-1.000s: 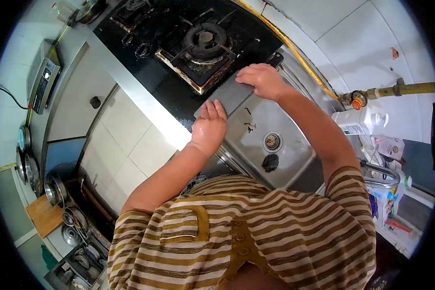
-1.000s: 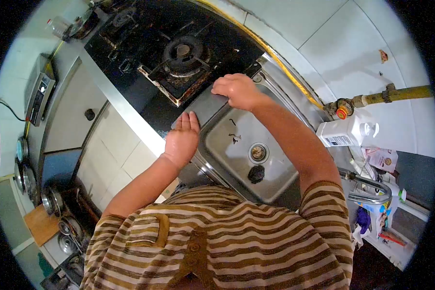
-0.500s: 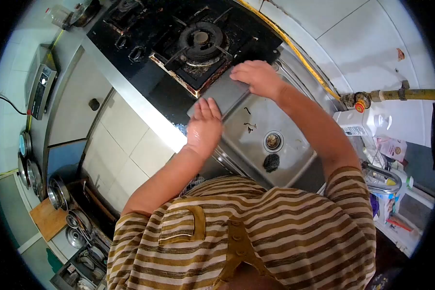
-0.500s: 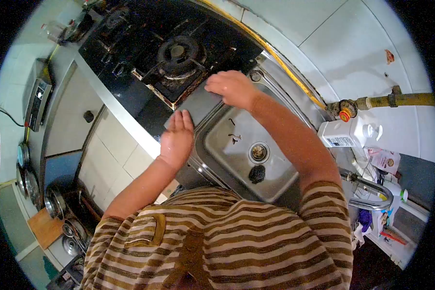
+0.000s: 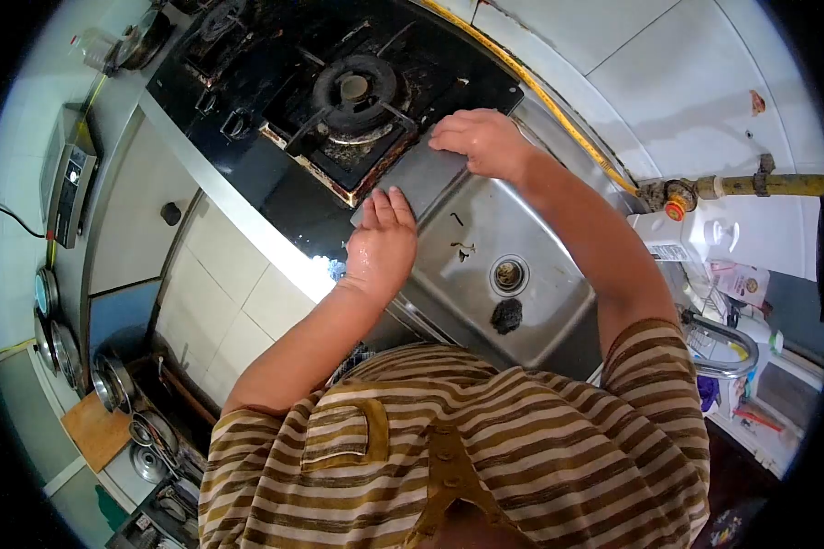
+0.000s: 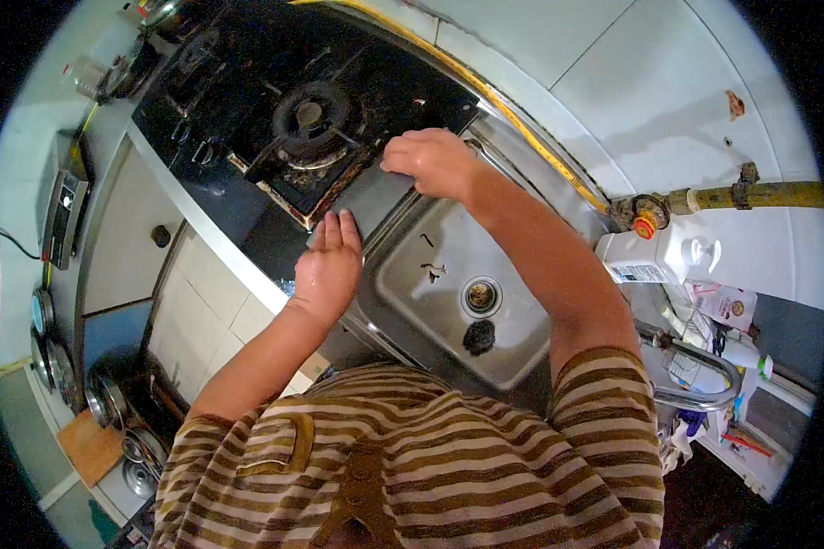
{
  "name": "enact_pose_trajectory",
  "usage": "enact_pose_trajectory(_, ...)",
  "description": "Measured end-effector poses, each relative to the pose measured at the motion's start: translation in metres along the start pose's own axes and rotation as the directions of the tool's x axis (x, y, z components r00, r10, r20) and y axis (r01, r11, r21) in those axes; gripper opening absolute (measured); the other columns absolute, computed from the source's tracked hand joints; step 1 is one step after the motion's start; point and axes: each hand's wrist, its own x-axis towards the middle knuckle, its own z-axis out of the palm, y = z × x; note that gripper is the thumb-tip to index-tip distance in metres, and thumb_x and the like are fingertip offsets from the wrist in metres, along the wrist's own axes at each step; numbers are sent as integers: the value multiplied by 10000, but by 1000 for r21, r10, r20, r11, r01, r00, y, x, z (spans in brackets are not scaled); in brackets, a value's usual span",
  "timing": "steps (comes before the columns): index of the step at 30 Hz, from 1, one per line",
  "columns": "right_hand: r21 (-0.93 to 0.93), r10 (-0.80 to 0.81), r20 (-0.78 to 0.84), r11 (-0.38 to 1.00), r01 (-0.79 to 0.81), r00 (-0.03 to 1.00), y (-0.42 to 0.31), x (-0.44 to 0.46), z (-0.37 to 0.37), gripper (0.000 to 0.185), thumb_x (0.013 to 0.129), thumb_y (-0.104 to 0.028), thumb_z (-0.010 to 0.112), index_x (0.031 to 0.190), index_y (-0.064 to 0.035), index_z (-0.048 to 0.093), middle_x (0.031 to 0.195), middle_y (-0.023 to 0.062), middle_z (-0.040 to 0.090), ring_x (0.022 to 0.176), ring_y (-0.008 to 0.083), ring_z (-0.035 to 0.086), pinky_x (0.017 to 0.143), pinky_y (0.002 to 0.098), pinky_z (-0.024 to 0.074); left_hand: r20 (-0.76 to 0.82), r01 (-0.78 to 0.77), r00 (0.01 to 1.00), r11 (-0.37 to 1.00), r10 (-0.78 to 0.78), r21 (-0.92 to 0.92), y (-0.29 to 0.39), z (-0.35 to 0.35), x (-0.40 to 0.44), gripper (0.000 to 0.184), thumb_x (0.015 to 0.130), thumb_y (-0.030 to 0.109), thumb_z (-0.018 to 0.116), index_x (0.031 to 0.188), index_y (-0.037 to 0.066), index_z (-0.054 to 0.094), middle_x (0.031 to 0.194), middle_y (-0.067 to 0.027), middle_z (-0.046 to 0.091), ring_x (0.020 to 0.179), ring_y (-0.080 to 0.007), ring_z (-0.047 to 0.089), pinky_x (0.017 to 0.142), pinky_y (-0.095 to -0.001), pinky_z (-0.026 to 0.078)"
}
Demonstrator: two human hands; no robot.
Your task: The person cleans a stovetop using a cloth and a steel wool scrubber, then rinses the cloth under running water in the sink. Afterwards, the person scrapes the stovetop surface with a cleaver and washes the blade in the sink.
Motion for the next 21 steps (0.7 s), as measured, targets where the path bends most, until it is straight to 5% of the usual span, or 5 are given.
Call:
enact_pose_trajectory(8,72,28,33,997,-30,999,7,-30,-16,413,582,-10,653,987,-92,641,1033,38,609,961,250,593,805,359,497,-58,-96,994,994,93,-59,26,0,3,461,825,130,503,1233,-86,504,1184,-288,574,1006,-324,646,680,-324,569)
enact_pose_trajectory(10,45,18,13,999,-18,1000,10,-13,-9,445,571,4,647,1006,-89,639,1045,44,617,967,255,593,805,361,495,-36,-10,999,999,11,31,20,5,7,473,828,98,486,1267,-79,475,1195,-250,577,1055,-292,625,662,-294,572)
enact_pose_trajectory(12,21,6,-11,1000,-6,1000,13,-6,-2,477,559,19,641,1025,-85,637,1057,50,624,974,259,592,806,362,492,-50,-21,999,995,16,-96,-3,2,14,443,835,111,485,1240,-69,497,1195,-249,579,1067,-278,621,657,-280,573)
enact_pose_trajectory(15,21,-6,-65,1000,7,998,13,-11,0,489,557,15,641,1037,-77,626,1068,56,617,983,264,587,815,364,490,-64,-46,997,998,48,41,5,7,10,446,834,111,485,1242,-70,495,1187,-253,581,1051,-269,630,646,-269,570)
enact_pose_trajectory(21,77,26,68,996,-32,997,12,-27,-14,451,572,16,643,1015,-67,629,1059,63,617,996,270,588,817,362,488,-37,-83,996,996,84,28,22,-5,7,452,829,108,489,1244,-70,495,1186,-257,578,1014,-273,645,628,-275,570)
